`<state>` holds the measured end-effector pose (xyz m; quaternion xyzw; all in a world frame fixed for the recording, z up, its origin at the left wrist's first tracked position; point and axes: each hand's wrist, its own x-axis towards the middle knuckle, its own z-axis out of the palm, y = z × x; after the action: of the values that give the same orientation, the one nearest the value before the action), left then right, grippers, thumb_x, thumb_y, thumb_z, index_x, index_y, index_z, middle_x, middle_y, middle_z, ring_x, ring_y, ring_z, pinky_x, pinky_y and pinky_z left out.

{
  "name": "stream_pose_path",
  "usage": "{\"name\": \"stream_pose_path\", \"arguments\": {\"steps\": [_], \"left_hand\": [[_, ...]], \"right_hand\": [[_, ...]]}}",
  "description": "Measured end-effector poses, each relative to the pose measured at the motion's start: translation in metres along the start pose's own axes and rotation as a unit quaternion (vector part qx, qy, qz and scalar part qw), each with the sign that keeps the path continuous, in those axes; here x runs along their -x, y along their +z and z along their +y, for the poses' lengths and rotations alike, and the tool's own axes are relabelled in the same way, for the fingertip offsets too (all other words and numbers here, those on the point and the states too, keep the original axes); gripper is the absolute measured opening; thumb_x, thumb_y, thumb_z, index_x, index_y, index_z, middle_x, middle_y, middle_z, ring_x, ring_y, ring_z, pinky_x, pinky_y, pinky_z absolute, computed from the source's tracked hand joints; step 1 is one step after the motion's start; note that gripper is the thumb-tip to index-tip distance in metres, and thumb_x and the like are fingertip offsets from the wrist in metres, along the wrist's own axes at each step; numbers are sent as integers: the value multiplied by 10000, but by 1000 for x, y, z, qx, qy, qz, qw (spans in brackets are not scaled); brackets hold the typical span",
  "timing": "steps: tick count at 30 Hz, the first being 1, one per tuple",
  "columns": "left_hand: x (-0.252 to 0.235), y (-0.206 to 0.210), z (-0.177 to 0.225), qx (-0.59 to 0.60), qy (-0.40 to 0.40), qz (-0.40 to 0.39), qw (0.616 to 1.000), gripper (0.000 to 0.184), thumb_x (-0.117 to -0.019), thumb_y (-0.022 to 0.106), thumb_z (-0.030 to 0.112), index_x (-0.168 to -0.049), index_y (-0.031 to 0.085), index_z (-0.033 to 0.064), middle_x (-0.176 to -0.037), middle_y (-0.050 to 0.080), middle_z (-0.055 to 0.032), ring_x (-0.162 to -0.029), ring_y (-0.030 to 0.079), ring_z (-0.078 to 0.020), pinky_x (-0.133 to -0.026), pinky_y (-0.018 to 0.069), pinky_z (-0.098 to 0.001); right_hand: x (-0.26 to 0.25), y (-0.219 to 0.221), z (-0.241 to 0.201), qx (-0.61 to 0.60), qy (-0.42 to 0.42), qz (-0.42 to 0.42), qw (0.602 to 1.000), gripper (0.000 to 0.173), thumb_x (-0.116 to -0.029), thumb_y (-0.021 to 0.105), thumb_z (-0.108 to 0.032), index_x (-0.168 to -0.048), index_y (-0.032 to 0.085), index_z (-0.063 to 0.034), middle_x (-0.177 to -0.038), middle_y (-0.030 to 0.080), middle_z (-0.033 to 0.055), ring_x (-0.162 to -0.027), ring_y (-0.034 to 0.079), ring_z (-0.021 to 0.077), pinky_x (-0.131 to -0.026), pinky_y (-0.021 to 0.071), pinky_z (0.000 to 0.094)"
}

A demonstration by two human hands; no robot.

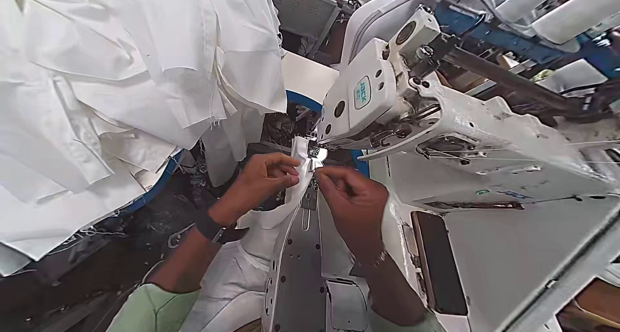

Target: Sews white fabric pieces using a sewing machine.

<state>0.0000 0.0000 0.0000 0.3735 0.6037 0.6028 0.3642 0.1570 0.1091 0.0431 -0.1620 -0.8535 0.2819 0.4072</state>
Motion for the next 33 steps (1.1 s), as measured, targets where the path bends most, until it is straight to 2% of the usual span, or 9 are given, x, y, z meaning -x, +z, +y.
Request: {"name": "stream_pose_path", "arguments": {"steps": [2, 4, 7, 11, 13, 17, 20, 23, 33], "left_hand": [[-13, 21, -10, 200, -70, -12, 977, 171, -940, 648, -21, -1106, 685, -10, -890, 728, 1, -748, 689, -47, -712, 584, -208], [-23, 34, -13, 276, -95, 21, 956, 81, -966, 628, -31, -993, 703, -19, -783, 714, -2, -688, 680, -52, -682, 581, -203], [-33, 40, -15, 279, -92, 58, 954, 133, -977, 619, -39, -874, 699, -13, -678, 676, 4, -598, 641, -31, -597, 554, -170], [-42, 38, -9, 203, -95, 30, 974, 144, -977, 620, -36, -842, 656, 1, -646, 628, 15, -559, 588, -9, -551, 501, -142], [-44, 38, -10, 152, -72, 31, 985, 138, -978, 627, -14, -845, 657, 9, -660, 625, 18, -575, 580, -10, -566, 493, -146], [-52, 43, -31, 64, 5, 120, 991, 80, -990, 628, 63, -942, 690, 52, -723, 652, 5, -584, 589, -43, -548, 493, -190], [-54, 44, -39, 50, 18, 117, 992, 122, -988, 614, 53, -1098, 666, 45, -897, 672, -29, -650, 631, -72, -594, 555, -225], [-51, 48, -41, 28, 32, 119, 992, 126, -963, 627, 42, -1073, 685, 60, -1027, 663, -46, -706, 644, -76, -622, 568, -228], [-50, 49, -44, 7, 56, 117, 992, 120, -946, 628, 52, -1040, 697, 82, -1039, 637, -31, -756, 630, -63, -641, 551, -213]], "right_hand": [[0, 28, 36, 65, 40, 38, 996, 133, -864, 702, -114, -845, 762, 4, -554, 481, -73, -496, 342, -72, -492, 300, 112], [2, 34, 47, 126, 33, 37, 991, 150, -866, 704, -128, -857, 777, 3, -548, 512, -30, -484, 361, -30, -493, 316, 141], [8, 34, 48, 185, -15, 35, 982, 151, -879, 694, -127, -869, 801, -21, -587, 616, 48, -482, 450, 53, -501, 375, 197], [10, 28, 47, 225, -39, 37, 973, 158, -902, 695, -142, -885, 820, -47, -661, 701, 84, -539, 591, 130, -537, 458, 250], [10, 28, 47, 227, -23, 45, 973, 158, -891, 695, -140, -858, 817, -46, -602, 669, 65, -491, 543, 104, -503, 426, 244], [2, 33, 52, 160, 120, 73, 977, 103, -817, 718, -138, -778, 746, -47, -508, 422, -88, -455, 316, -46, -464, 277, 150], [-6, 38, 53, 128, 213, 63, 967, 63, -787, 761, -117, -783, 728, -63, -546, 474, -105, -482, 376, -56, -497, 326, 148], [-8, 40, 52, 136, 231, 53, 962, 47, -772, 758, -103, -768, 718, -80, -543, 478, -102, -478, 388, -40, -500, 333, 166], [-14, 40, 48, 154, 263, 47, 951, 72, -783, 797, -102, -795, 736, -67, -554, 516, -82, -490, 423, -20, -519, 375, 185]]}}
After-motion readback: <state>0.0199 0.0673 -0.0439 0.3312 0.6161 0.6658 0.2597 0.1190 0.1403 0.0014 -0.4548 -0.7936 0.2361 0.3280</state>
